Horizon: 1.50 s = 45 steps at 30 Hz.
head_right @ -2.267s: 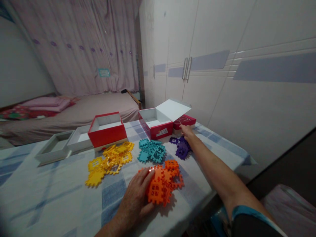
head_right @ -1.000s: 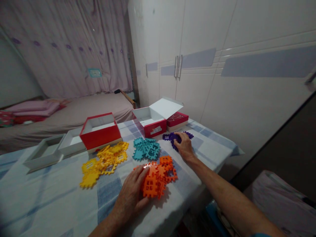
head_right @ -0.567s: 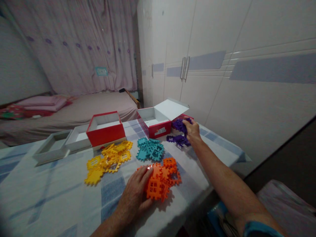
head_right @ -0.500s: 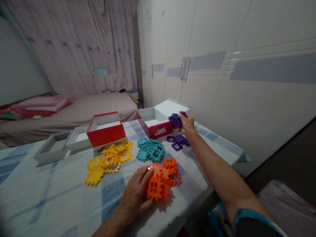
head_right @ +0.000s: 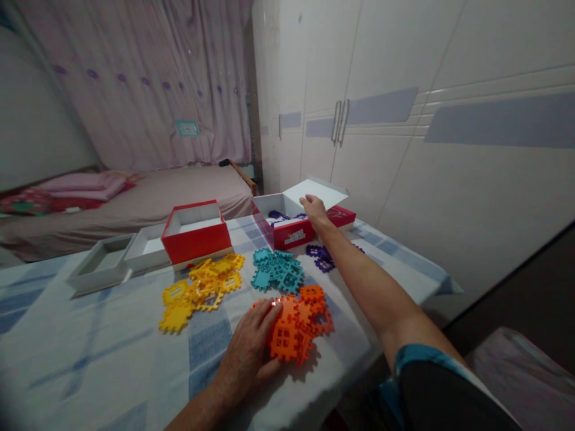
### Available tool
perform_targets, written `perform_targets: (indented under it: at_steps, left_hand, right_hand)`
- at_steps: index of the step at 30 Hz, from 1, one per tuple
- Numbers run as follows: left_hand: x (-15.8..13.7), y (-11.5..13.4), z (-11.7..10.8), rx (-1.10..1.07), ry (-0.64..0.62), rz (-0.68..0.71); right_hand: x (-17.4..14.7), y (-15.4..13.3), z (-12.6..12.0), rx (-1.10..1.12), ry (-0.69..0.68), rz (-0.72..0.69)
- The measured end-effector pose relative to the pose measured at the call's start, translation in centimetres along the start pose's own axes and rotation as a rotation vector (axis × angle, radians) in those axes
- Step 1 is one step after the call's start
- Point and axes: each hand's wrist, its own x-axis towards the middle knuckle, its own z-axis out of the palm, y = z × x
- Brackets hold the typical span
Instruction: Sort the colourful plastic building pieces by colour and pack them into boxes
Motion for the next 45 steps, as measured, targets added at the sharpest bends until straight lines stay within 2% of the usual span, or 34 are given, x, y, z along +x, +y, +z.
perform_targets:
  at_steps: [3, 7, 10, 13, 20, 26, 31, 37, 41, 43, 45]
  left_hand:
    - [0.0, 0.0, 0.0, -0.009, 0.018, 0.013]
    - [0.0, -0.1, 0.0, -0.005, 0.027, 0.020]
    - [-0.1, -0.1, 0.1, 0.013, 0.028, 0.023]
    - [-0.1, -0.3, 0.3, 0.026, 0.048, 0.030]
    - [-0.2, -0.7, 0.8, 0.033, 0.092, 0.055]
    - [-0.2, -0.8, 0.9, 0.036, 0.100, 0.053]
    - [-0.1, -0.8, 0.9, 0.025, 0.101, 0.068]
    - [-0.1, -0.6, 0.6, 0.053, 0.072, 0.056]
    - [0.0, -0.5, 0.6, 0.060, 0.065, 0.049]
    - [0.0, -0.5, 0.6, 0.054, 0.065, 0.048]
    - [0.0, -0.6, 0.7, 0.043, 0.072, 0.052]
  right_hand:
    - [-2.0, 2.1, -4.5, -0.125, 0.032, 0.005]
    - [-5.2, 6.5, -10.2, -0.357, 0.108, 0.066]
    - [-6.8, 9.4, -12.2, -0.741, 0.044, 0.142]
    - [-7.3, 10.6, -12.1, -0.986, -0.074, 0.106]
    - [-6.7, 10.0, -10.1, -1.024, -0.194, 0.034]
    - [-6.9, 9.2, -10.0, -1.065, -0.218, 0.034]
    - [-6.7, 9.5, -10.1, -1.071, -0.175, 0.068]
    - [-5.9, 10.0, -10.2, -1.046, -0.190, -0.003]
    - [-6.5, 9.4, -10.2, -1.057, -0.134, -0.030]
    - [-7.3, 9.2, -10.0, -1.061, -0.099, -0.094]
    - [-8.3, 9.2, -9.7, -1.050, -0.059, -0.216]
